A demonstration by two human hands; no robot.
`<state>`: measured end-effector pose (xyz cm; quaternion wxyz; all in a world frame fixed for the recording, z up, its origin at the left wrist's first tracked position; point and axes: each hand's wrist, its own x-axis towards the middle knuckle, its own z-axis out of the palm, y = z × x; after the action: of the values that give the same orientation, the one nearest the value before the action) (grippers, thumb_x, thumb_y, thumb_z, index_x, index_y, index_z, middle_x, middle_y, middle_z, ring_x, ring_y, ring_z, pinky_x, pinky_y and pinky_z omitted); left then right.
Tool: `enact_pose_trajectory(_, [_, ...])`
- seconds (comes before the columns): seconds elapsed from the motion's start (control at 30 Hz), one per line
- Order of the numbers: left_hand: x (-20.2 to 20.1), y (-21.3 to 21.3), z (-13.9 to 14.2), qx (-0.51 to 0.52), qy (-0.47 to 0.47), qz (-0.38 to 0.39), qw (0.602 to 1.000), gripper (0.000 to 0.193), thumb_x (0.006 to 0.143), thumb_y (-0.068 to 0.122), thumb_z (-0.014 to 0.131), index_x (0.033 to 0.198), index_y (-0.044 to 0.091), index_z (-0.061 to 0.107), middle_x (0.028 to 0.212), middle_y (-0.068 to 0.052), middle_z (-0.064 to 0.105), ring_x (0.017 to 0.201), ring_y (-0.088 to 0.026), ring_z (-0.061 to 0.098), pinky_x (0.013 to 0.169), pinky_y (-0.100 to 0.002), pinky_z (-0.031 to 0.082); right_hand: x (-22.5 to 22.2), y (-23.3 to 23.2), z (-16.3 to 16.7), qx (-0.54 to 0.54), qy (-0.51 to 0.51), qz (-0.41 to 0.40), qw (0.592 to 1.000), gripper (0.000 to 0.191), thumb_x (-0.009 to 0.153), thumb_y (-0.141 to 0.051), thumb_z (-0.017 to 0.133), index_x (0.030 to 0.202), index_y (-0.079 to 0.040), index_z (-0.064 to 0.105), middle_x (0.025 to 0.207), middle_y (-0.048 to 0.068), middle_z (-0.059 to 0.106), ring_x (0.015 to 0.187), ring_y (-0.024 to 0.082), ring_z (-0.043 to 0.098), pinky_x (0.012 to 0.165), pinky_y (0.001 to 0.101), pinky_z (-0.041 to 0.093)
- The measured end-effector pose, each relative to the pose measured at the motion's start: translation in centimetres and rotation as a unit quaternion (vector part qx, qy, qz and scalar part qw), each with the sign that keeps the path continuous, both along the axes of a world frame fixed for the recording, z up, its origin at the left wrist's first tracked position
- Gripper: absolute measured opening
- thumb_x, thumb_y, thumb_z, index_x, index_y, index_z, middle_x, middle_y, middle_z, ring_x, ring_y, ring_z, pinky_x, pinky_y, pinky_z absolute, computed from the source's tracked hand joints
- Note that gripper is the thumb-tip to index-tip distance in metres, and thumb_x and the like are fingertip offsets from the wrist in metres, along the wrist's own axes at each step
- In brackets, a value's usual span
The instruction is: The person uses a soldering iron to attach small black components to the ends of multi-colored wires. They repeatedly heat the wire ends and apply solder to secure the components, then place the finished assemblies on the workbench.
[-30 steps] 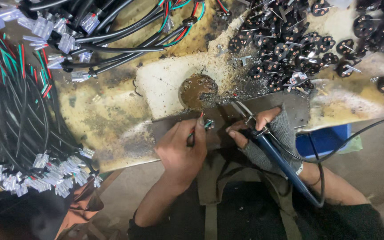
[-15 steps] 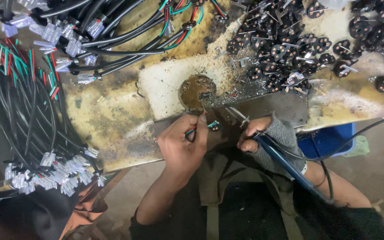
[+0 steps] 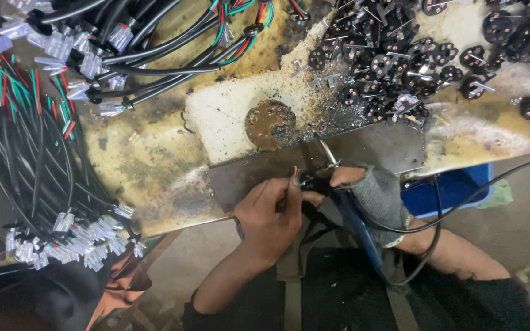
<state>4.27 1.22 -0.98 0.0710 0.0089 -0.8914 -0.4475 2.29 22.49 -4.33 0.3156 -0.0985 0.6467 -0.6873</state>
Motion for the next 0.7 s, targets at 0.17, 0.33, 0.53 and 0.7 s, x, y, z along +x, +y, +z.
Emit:
enact_pose_trajectory(0.17, [0.6,0.8,0.6,0.005,0.008,-0.017,1.000,0.008,0.095,-0.002,0.070,0.091,0.004,0.073,0.074,-0.005,0.071,0.060,-0.021,0.062,0.056,-0.033,0.049,-1.1,-0.6,0.9,0.171,0.391,-0.013,0.904,0.037,0.085,-0.009,0.078,0.117,-0.007,0.058,0.100,0.012,0.070,0.090,0.026,0.069,0.079,0.0364,0.056])
enact_pose_trajectory(0.33, [-1.4,-1.8,2.5,0.237,-0.210,-0.107,0.942,0.008,0.097,0.003,0.070,0.101,0.005,0.076,0.088,-0.007,0.074,0.078,-0.019,0.072,0.070,-0.030,0.055,-1.5,-0.2,0.5,0.074,0.306,0.023,0.949,0.030,0.093,-0.014,0.069,0.120,-0.006,0.058,0.106,0.010,0.071,0.094,0.018,0.070,0.080,0.0320,0.058])
enact_pose_trajectory(0.53, [-2.3,-2.4,2.3,0.050,-0.170,-0.122,0.977,0.004,0.088,0.005,0.075,0.091,0.007,0.073,0.087,-0.009,0.068,0.077,-0.027,0.068,0.065,-0.037,0.051,-1.3,-0.4,0.1,-0.055,-0.103,-0.016,0.993,0.034,0.110,-0.032,0.055,0.090,-0.005,0.062,0.084,0.004,0.066,0.076,0.011,0.061,0.070,0.0279,0.051])
enact_pose_trajectory(0.7, [-1.8,-0.9,2.0,-0.008,-0.131,-0.083,0.988,0.010,0.087,0.008,0.076,0.084,0.007,0.066,0.086,-0.009,0.063,0.079,-0.032,0.066,0.065,-0.042,0.050,-1.7,-0.7,1.0,-0.105,-0.208,-0.032,0.972,0.032,0.107,-0.029,0.058,0.087,-0.004,0.063,0.080,0.006,0.068,0.065,0.010,0.061,0.056,0.0231,0.048])
